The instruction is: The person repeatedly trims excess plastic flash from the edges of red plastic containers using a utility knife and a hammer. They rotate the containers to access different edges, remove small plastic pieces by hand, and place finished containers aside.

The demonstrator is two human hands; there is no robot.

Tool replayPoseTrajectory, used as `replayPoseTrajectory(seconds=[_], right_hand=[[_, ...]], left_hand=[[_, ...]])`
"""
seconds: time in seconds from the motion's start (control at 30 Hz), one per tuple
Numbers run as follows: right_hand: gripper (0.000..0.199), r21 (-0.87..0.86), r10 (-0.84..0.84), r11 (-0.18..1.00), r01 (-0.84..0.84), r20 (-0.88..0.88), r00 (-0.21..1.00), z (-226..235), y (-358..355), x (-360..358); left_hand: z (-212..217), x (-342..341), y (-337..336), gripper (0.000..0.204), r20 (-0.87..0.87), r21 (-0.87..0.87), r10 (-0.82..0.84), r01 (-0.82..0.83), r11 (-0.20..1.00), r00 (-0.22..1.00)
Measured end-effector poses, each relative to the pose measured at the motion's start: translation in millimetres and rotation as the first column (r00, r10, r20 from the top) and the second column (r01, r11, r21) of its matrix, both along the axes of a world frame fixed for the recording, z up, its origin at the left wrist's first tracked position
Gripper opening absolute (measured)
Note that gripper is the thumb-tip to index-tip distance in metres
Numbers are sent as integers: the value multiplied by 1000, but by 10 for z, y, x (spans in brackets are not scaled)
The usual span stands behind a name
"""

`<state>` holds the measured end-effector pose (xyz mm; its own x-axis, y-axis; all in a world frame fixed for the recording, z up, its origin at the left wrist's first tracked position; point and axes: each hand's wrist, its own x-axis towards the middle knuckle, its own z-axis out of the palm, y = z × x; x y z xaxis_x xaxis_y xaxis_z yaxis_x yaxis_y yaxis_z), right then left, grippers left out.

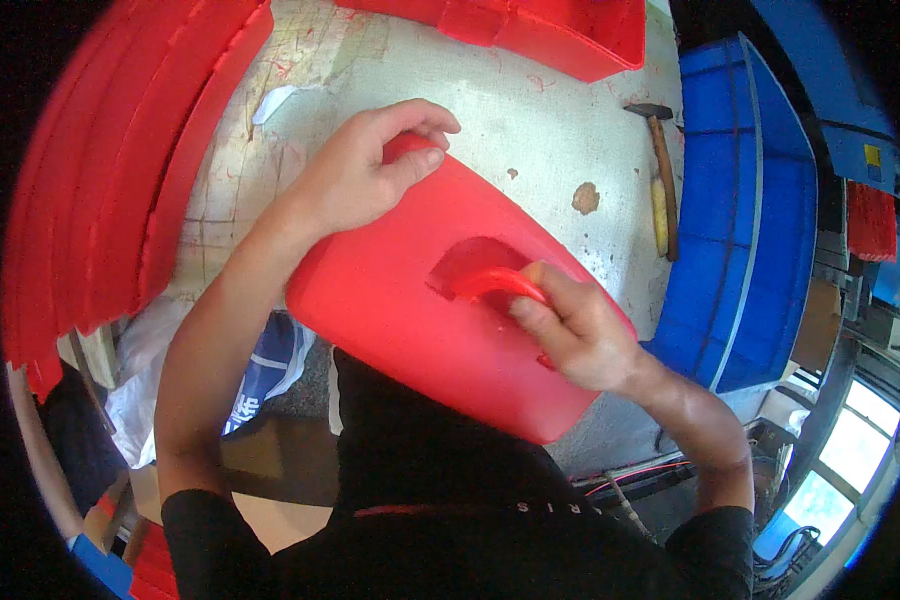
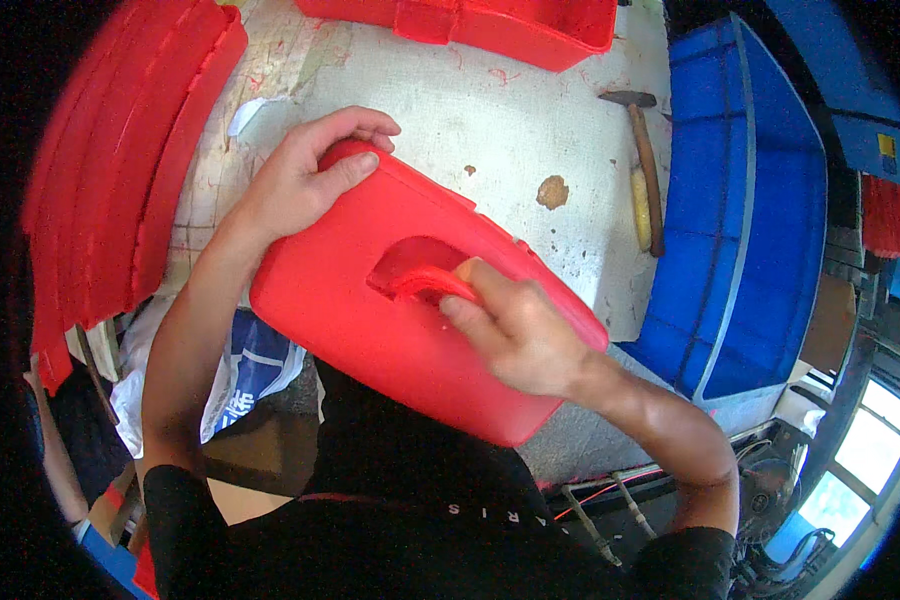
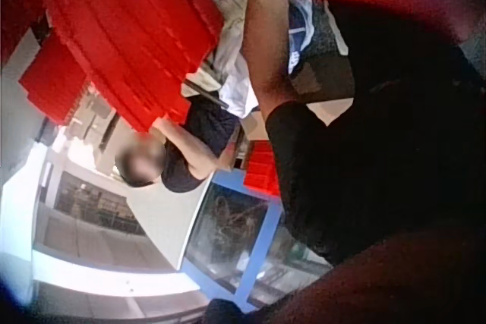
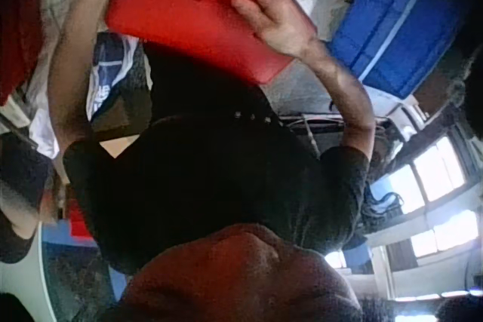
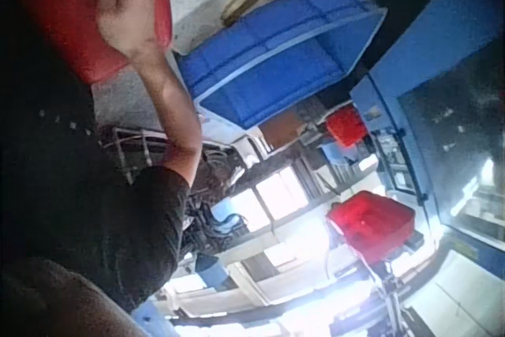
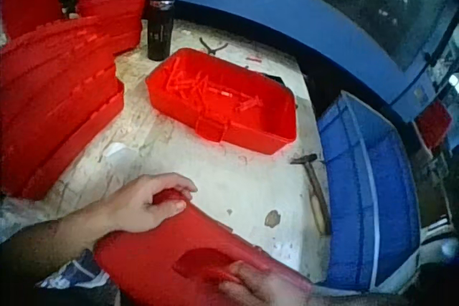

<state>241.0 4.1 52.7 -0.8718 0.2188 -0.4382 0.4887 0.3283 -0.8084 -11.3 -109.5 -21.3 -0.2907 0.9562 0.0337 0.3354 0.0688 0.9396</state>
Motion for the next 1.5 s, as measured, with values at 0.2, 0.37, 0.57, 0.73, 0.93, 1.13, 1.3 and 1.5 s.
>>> replayPoseTrajectory(seconds=[0.2,0.37,0.57,0.73,0.93,1.13,1.3,1.5], right_hand=[[15,49,-160,984,173,-197,967,-107,-250,161],[14,53,-286,953,297,-160,945,-24,-239,295],[20,-111,-516,854,509,-51,855,-74,-62,29],[19,-51,-534,845,533,-34,845,-141,-142,-26],[14,69,-519,848,525,-95,850,-111,-344,-126],[12,185,-371,907,377,-68,926,-29,-452,-193],[14,21,-515,855,517,-73,854,-195,-416,-203],[14,-33,-640,768,640,-76,765,-126,-455,-37]], left_hand=[[135,57,-84,21,-15,36,3,-2,999,1000],[360,39,233,16,-233,135,-80,114,984,969],[161,-168,986,26,-36,-121,-269,263,957,962],[-15,-259,987,31,-143,-123,-368,352,928,919],[40,-267,925,33,-136,-212,-328,296,931,935],[37,-258,871,30,-90,-198,-345,323,925,934],[20,-289,901,30,-166,-158,-343,318,935,925],[21,-293,829,25,24,-148,-375,374,916,927]])
